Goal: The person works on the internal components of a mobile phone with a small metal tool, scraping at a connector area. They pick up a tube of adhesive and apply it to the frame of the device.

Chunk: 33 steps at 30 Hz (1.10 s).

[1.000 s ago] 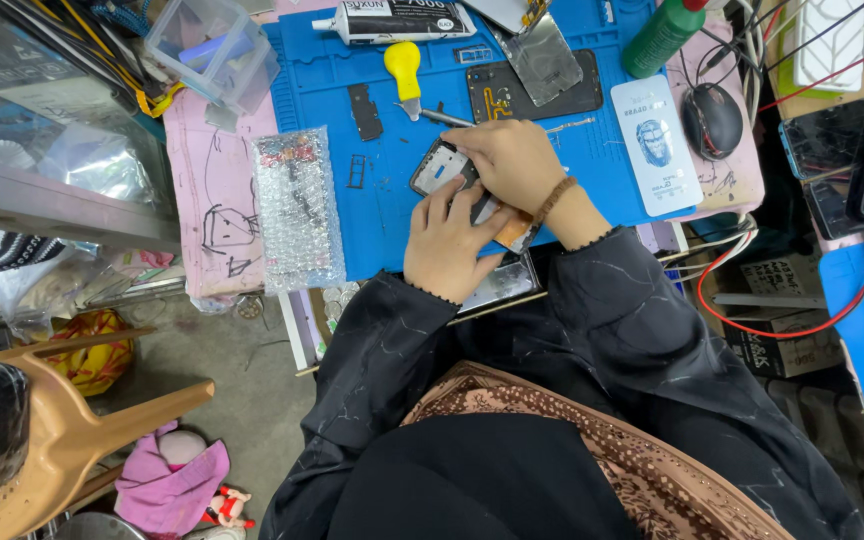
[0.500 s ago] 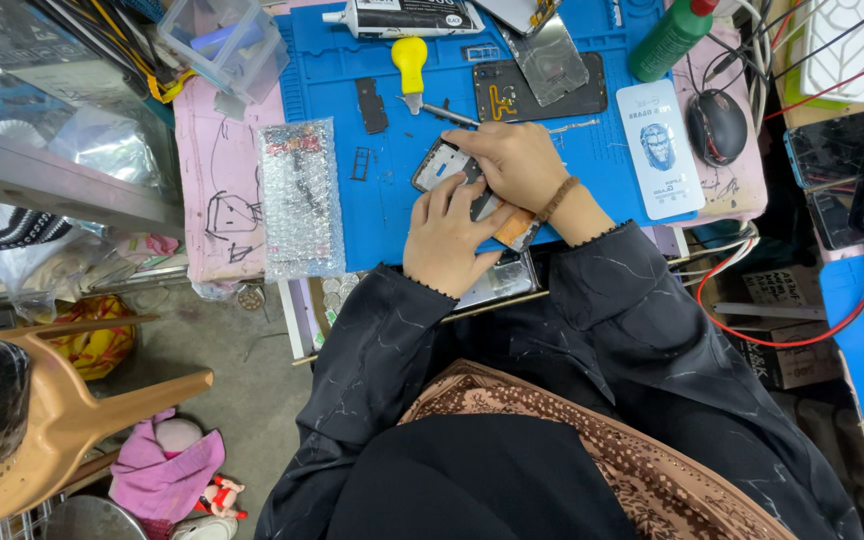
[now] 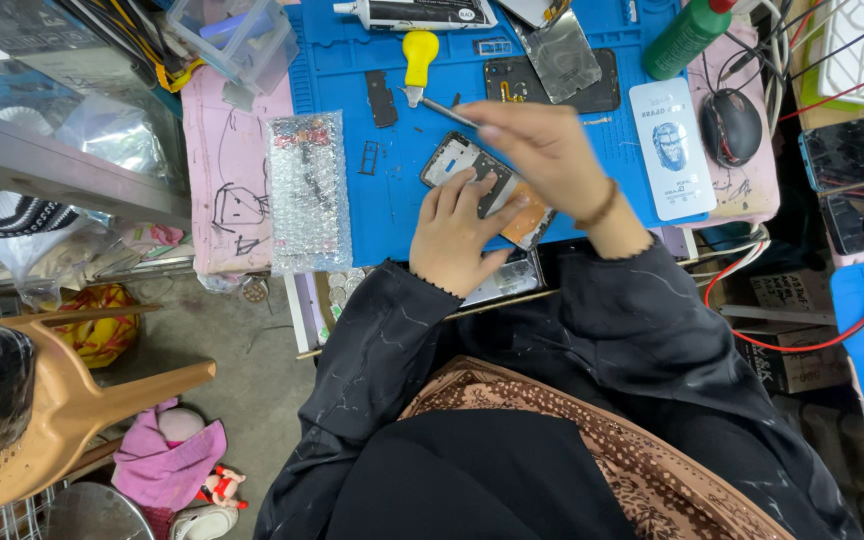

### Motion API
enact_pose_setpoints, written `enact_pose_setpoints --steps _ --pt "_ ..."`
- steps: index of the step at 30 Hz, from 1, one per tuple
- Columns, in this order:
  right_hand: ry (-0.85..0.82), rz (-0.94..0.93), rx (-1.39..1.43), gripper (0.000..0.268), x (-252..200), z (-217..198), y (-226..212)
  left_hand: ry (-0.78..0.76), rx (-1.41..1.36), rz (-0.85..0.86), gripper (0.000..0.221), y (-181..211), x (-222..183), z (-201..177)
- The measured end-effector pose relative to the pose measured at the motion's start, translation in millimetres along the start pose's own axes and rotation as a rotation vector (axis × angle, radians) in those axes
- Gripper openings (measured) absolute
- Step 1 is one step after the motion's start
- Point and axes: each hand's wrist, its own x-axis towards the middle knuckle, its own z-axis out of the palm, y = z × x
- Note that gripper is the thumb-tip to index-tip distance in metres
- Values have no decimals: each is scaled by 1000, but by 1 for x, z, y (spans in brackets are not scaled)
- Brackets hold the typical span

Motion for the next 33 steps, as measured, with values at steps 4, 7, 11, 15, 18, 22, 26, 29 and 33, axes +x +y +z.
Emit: enact_pose_setpoints --steps 4,7,11,15,18,22,26,29,33 --pt "111 323 -12 33 -32 -34 -8 95 -211 39 63 -5 5 -11" --pt "108 419 -109 34 -58 -44 -4 84 -286 -65 42 -14 14 -21" --pt "17 497 -69 30 -91 -34 -4 130 -333 -2 40 -8 20 -35" --pt "-65 628 185 30 -108 -13 -7 87 -413 216 30 7 22 -27" --pt "-107 671 288 23 -114 -9 -3 99 -374 227 31 8 14 -22" --pt "-84 598 366 24 -120 -10 1 120 -292 197 33 1 6 -25" --pt "-15 640 168 24 -129 -25 -5 237 -228 82 28 -15 2 -31" --pt "125 631 -98 21 -135 -30 -14 305 -193 -77 17 -26 0 -34" --pt "233 425 -452 14 -134 -26 -24 242 -67 -122 17 -25 6 -26"
